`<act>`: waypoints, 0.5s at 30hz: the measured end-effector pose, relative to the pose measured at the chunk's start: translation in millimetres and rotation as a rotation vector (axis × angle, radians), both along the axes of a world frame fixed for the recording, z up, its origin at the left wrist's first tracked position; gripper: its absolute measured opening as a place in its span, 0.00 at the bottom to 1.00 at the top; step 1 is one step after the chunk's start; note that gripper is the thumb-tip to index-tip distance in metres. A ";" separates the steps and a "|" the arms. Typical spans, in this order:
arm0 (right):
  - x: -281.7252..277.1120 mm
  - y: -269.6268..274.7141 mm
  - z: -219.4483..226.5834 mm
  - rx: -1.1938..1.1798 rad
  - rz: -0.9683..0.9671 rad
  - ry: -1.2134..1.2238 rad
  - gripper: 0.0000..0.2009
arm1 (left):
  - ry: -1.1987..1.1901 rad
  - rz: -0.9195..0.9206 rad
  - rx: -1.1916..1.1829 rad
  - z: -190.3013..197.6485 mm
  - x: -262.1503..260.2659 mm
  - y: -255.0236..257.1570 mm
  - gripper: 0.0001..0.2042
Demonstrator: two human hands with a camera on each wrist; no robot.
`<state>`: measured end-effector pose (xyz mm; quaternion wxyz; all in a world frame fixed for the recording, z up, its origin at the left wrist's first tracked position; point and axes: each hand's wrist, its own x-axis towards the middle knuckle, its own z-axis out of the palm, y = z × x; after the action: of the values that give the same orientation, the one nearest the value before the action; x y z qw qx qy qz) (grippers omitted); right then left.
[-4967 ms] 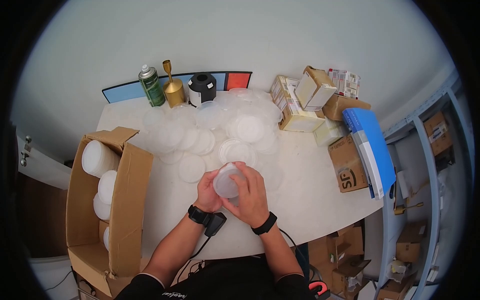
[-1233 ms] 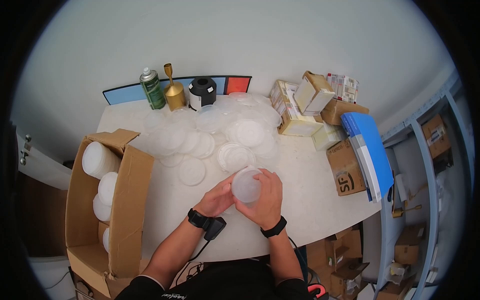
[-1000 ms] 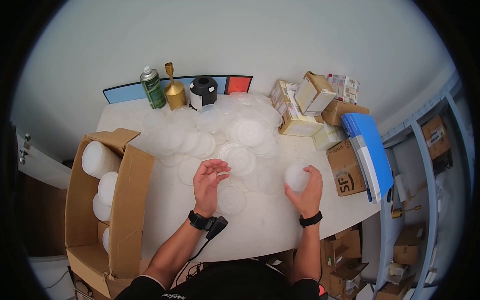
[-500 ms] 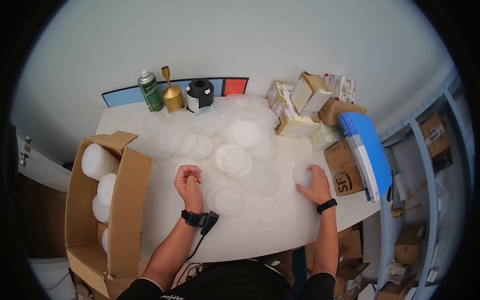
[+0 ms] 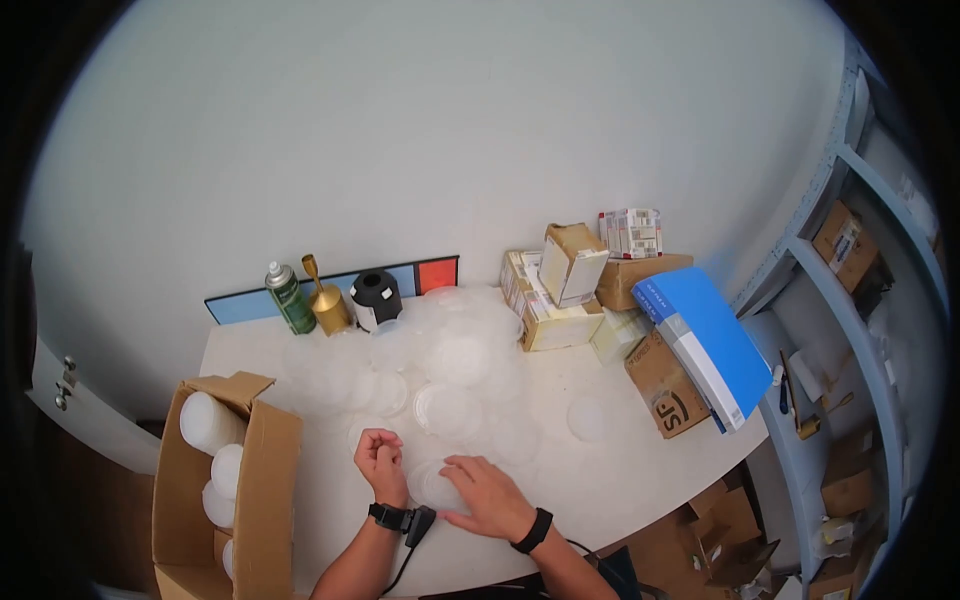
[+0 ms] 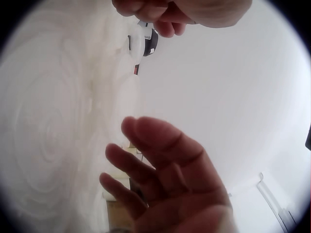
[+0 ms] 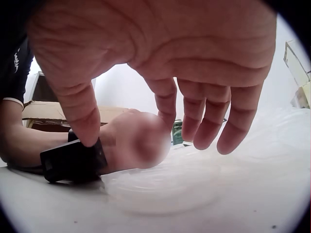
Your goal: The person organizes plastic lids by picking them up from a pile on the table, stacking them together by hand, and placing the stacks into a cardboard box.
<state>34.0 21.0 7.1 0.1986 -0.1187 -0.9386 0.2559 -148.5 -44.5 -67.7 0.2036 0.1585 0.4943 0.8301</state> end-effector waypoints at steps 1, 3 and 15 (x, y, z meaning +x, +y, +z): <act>-6.6 -7.8 -2.3 0.046 0.056 -0.092 0.32 | 0.004 -0.007 0.004 -5.6 -1.8 -0.3 0.08; -16.0 -18.2 -4.5 0.107 0.079 -0.189 0.38 | -0.009 -0.029 0.026 -3.6 -2.4 0.5 0.09; -30.5 -5.1 -17.4 0.097 0.005 -0.151 0.38 | -0.072 -0.286 -0.002 -1.9 0.4 -10.9 0.10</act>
<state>3.5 15.9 -10.3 0.1322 -0.1253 -0.9625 0.2009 -148.0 -55.4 -69.6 0.3374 0.1974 0.4597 0.7974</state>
